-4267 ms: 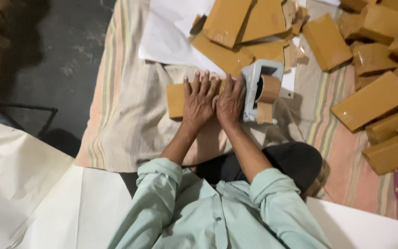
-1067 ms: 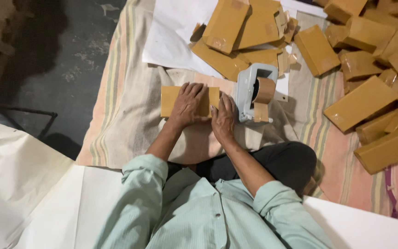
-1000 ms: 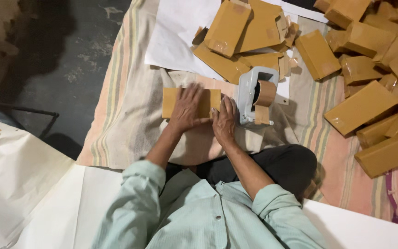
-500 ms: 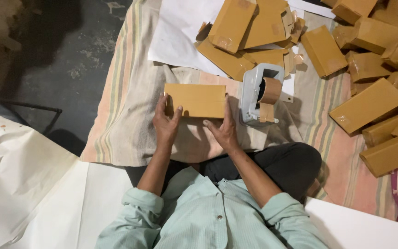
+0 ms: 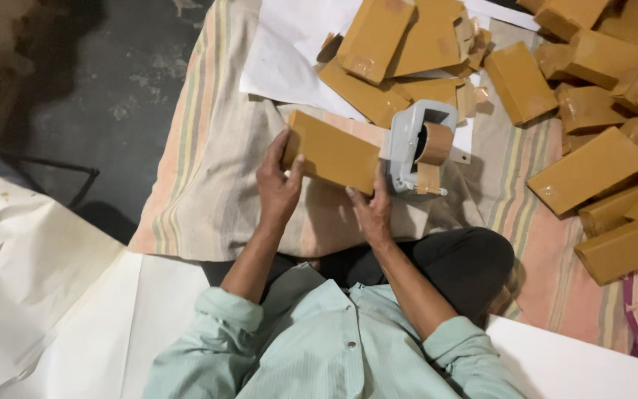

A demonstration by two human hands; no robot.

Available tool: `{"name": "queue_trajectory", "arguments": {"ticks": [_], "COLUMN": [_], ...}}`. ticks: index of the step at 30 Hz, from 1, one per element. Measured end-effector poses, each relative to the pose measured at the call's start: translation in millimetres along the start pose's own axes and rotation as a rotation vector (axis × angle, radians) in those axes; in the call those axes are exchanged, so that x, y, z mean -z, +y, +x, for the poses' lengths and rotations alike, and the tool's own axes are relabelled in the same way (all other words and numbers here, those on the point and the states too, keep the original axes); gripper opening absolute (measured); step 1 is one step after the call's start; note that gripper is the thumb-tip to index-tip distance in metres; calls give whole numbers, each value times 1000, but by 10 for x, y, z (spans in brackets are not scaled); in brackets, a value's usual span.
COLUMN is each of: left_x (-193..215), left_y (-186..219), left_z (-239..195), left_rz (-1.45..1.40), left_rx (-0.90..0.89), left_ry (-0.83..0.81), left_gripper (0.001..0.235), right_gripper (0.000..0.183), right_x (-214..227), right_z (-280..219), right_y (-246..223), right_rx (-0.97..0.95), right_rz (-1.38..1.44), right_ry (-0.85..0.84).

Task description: The person sits on a mat and repeatedly folds the flaps of small cardboard boxes, then uses a tape dispenser to apply adhesive tape to seal them. Sealed boxes are placed into a pile nearby.

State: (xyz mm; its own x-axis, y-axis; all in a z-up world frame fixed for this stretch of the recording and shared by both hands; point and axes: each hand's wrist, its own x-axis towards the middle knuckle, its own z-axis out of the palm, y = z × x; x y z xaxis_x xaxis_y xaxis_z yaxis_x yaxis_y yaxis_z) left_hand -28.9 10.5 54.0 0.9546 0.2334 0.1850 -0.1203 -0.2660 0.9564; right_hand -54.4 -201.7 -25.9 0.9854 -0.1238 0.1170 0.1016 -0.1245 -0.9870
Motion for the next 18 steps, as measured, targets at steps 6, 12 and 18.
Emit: {"name": "queue_trajectory", "arguments": {"ticks": [6, 12, 18], "left_x": [167, 402, 262], "left_y": [110, 226, -29], "left_z": [-42, -13, 150], "left_rz": [-60, 31, 432], "left_rx": [10, 77, 285], "left_ry": [-79, -47, 12], "left_gripper": [68, 71, 60], "right_gripper": [90, 51, 55], "right_x": [154, 161, -9], "right_z": [42, 333, 718], "right_y": [-426, -623, -327], "right_rx": [441, 250, -51], "right_rz": [-553, -622, -861], "right_ry": [83, 183, 101]}}
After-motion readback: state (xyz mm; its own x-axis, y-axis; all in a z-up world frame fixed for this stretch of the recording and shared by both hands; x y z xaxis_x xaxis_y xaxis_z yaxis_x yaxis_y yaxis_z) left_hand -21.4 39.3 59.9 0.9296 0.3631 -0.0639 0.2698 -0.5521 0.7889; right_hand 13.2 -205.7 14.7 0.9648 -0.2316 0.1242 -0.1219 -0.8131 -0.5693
